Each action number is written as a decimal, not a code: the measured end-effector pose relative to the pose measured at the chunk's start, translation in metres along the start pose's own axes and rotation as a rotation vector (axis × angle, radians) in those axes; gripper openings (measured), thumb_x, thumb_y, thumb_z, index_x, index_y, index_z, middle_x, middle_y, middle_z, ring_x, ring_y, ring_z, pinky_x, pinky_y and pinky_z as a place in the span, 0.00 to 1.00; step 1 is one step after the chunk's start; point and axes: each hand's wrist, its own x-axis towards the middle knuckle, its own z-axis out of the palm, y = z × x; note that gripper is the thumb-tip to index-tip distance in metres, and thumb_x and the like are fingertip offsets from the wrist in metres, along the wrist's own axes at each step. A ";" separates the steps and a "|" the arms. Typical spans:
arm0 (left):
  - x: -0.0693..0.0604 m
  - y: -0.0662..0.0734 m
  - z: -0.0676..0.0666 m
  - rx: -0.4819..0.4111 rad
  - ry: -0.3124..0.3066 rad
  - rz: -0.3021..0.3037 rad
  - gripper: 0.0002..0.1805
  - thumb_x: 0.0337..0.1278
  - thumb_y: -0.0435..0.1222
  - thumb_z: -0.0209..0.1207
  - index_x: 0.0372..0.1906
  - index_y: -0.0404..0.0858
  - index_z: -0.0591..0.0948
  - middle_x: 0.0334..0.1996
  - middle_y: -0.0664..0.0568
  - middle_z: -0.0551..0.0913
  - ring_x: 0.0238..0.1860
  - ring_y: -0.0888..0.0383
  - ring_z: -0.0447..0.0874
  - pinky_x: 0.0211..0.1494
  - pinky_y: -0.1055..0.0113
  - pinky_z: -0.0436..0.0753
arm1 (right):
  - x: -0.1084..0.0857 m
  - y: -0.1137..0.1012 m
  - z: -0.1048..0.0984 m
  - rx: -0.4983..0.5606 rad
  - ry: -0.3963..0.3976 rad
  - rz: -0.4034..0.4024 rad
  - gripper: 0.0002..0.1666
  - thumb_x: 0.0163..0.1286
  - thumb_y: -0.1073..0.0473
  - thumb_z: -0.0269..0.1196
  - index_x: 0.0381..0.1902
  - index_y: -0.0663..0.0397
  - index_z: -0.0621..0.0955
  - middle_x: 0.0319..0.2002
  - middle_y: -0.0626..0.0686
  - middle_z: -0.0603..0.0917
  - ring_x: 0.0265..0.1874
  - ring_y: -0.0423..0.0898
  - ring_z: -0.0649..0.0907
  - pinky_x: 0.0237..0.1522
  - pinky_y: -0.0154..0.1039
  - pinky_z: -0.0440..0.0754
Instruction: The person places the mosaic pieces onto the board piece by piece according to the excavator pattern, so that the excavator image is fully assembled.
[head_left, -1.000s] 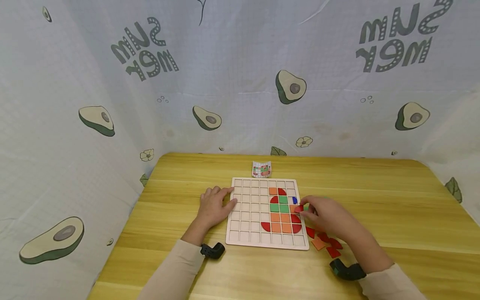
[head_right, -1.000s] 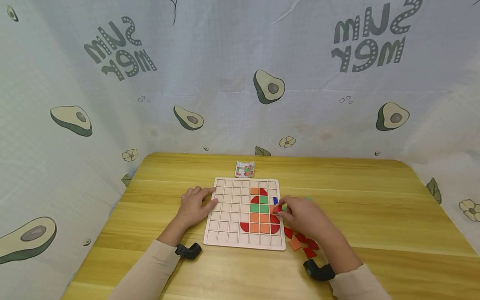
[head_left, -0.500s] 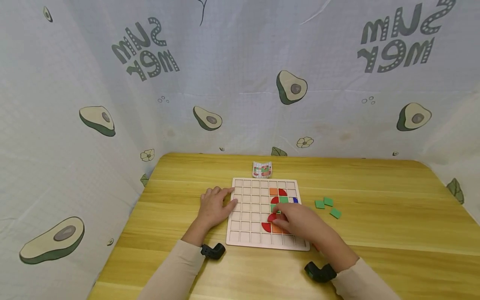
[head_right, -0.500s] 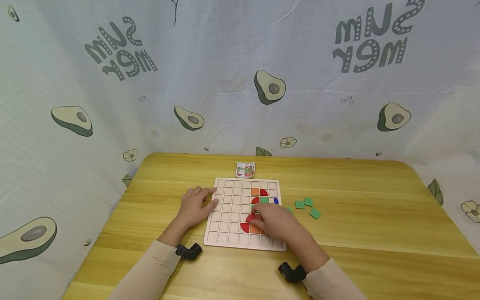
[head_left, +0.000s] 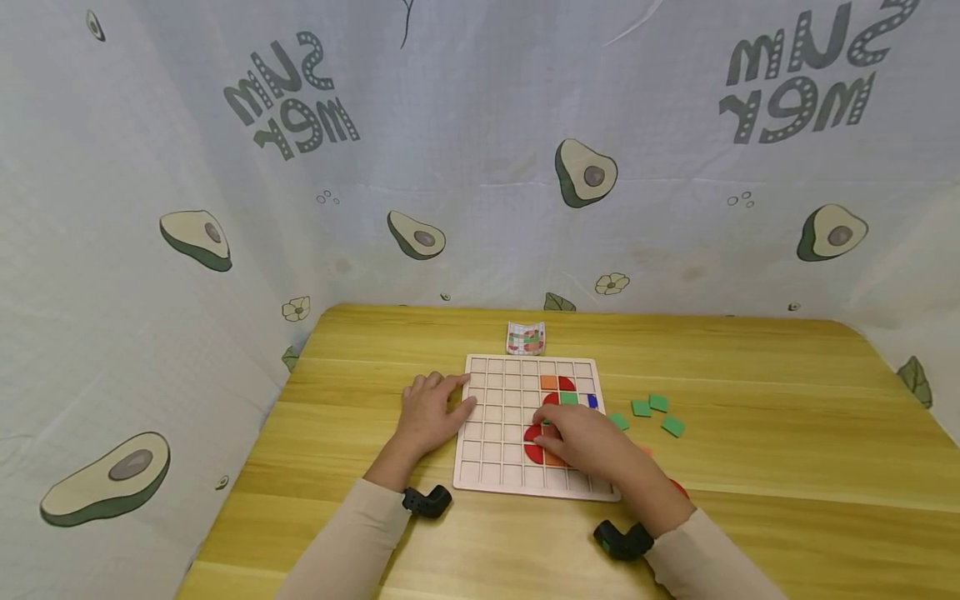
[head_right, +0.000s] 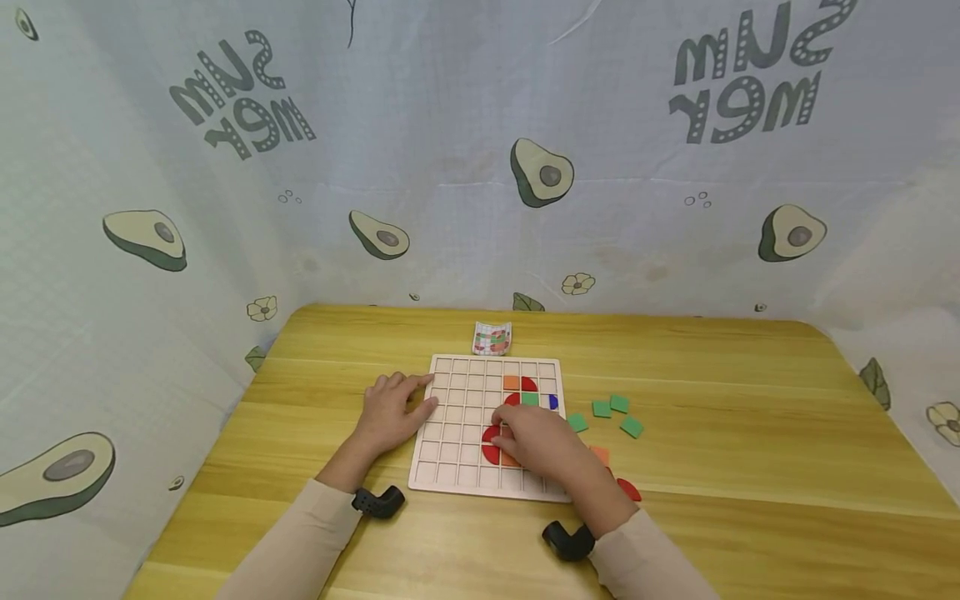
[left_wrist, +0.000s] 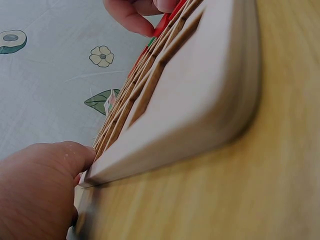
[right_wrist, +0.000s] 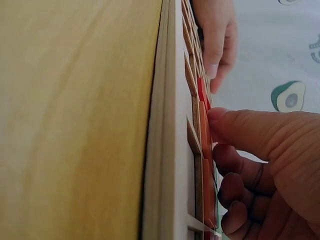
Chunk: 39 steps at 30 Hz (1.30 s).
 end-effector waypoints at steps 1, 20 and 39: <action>0.000 0.000 0.000 0.000 0.002 0.000 0.26 0.67 0.55 0.59 0.66 0.52 0.81 0.35 0.55 0.76 0.38 0.56 0.65 0.45 0.60 0.60 | 0.000 0.000 0.000 0.000 -0.001 -0.003 0.12 0.69 0.53 0.68 0.49 0.46 0.85 0.27 0.41 0.77 0.27 0.40 0.73 0.36 0.39 0.73; 0.000 0.001 0.000 -0.001 0.012 0.007 0.25 0.67 0.54 0.60 0.65 0.51 0.81 0.34 0.55 0.76 0.37 0.56 0.65 0.44 0.60 0.61 | -0.016 0.027 -0.021 0.110 0.008 0.020 0.15 0.71 0.53 0.67 0.52 0.52 0.85 0.25 0.44 0.75 0.23 0.40 0.72 0.29 0.34 0.73; 0.000 0.001 0.001 0.003 0.005 -0.003 0.26 0.67 0.54 0.59 0.65 0.51 0.81 0.33 0.56 0.75 0.37 0.56 0.64 0.45 0.60 0.60 | -0.048 0.093 -0.045 0.106 0.025 0.193 0.21 0.71 0.57 0.65 0.60 0.57 0.81 0.29 0.49 0.76 0.28 0.44 0.73 0.30 0.38 0.71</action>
